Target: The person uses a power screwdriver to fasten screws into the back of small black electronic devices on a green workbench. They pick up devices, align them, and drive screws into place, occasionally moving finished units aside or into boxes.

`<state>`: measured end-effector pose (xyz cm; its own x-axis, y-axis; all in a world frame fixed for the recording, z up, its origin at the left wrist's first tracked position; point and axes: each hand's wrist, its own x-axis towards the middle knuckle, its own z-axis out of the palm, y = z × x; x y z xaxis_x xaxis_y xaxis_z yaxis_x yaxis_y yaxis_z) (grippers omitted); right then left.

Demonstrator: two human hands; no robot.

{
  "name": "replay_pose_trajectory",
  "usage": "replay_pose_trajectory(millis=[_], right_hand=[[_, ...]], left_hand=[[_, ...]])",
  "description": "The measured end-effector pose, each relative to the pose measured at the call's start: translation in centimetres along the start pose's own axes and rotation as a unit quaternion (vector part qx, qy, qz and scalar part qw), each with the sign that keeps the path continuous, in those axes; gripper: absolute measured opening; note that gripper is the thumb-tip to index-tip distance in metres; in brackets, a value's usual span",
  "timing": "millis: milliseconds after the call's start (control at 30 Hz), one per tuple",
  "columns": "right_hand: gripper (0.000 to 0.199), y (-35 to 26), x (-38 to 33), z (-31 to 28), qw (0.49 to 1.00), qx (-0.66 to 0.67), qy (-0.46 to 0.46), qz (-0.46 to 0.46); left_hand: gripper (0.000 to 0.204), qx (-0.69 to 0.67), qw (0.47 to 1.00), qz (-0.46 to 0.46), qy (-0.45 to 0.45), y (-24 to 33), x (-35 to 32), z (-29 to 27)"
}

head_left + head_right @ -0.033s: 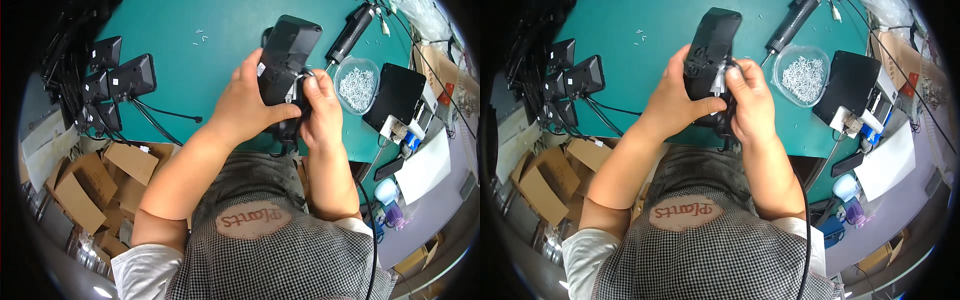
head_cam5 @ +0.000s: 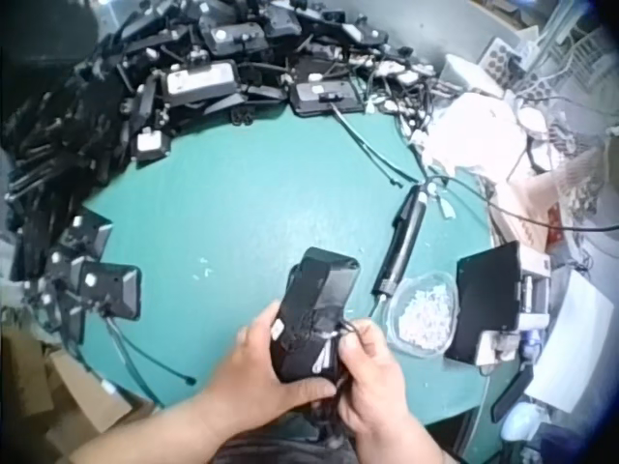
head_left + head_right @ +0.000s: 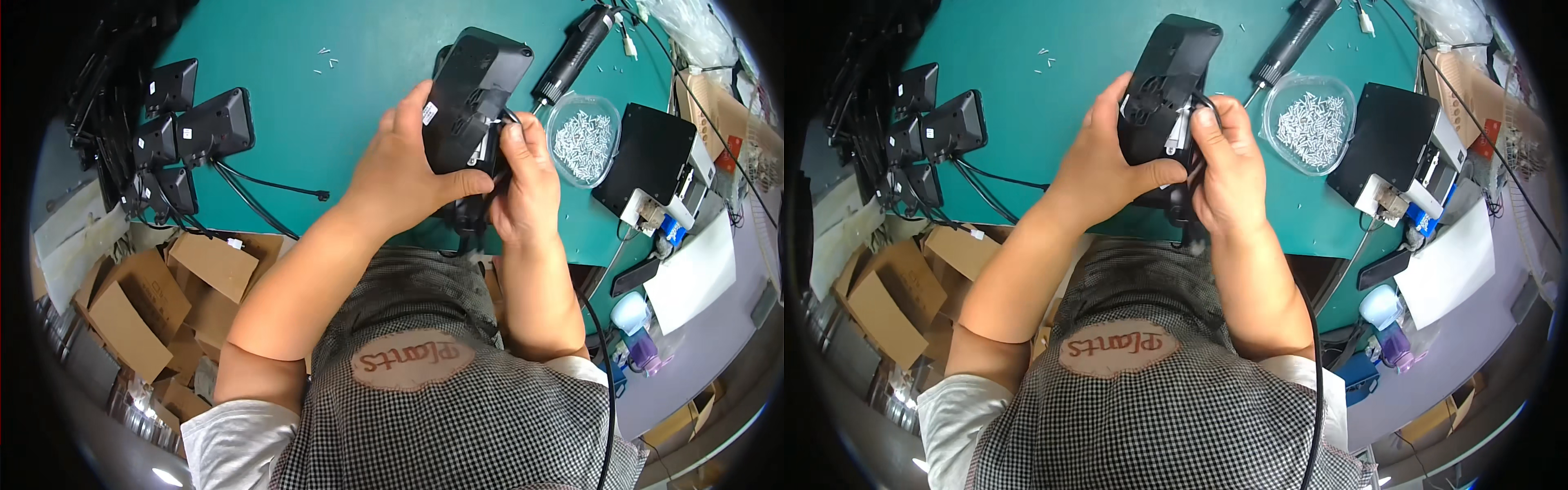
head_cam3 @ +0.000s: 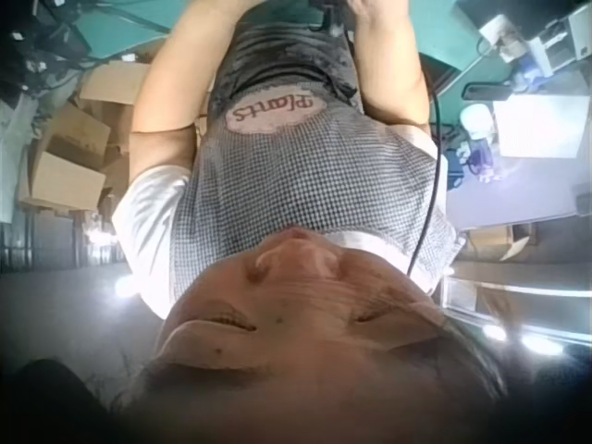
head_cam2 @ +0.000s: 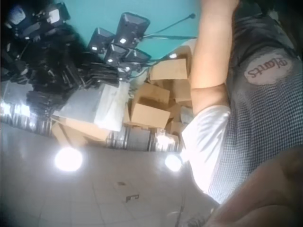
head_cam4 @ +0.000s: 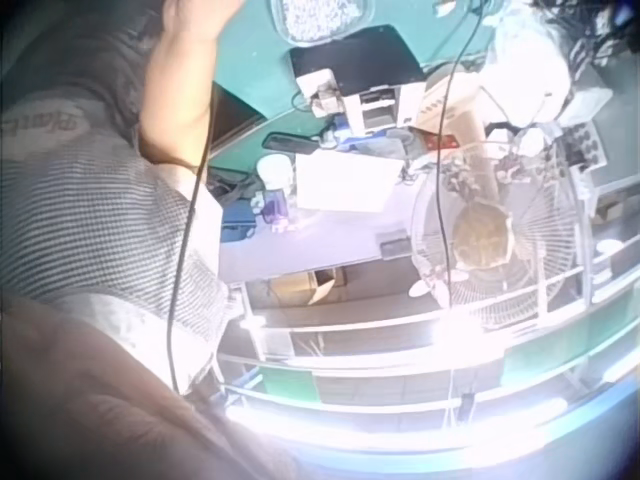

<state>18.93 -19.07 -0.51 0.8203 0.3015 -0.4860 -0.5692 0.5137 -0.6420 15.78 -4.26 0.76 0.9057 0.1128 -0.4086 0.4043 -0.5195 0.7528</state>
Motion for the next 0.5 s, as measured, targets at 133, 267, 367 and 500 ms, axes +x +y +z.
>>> replay_pose_trajectory(millis=[133, 267, 367, 500], right_hand=[[0.017, 0.4, 0.2, 0.6, 0.998, 0.048, 0.019, -0.039], [0.017, 0.4, 0.1, 1.0, 0.998, -0.018, 0.009, -0.055], [0.019, 0.1, -0.1, 1.0, 0.998, -0.038, 0.012, -0.042], [0.021, -0.5, -0.3, 1.9, 0.999, -0.009, 0.030, -0.027]], left_hand=[[0.109, -0.012, 1.000, -0.022, 0.015, 0.1, -0.1, 0.8], [0.108, -0.099, 0.995, -0.022, 0.027, -0.2, 0.6, 1.3], [0.108, -0.065, 0.998, -0.021, 0.017, 0.6, 0.6, 0.2], [0.107, 0.019, 1.000, -0.014, 0.016, 1.2, 0.6, 0.2]])
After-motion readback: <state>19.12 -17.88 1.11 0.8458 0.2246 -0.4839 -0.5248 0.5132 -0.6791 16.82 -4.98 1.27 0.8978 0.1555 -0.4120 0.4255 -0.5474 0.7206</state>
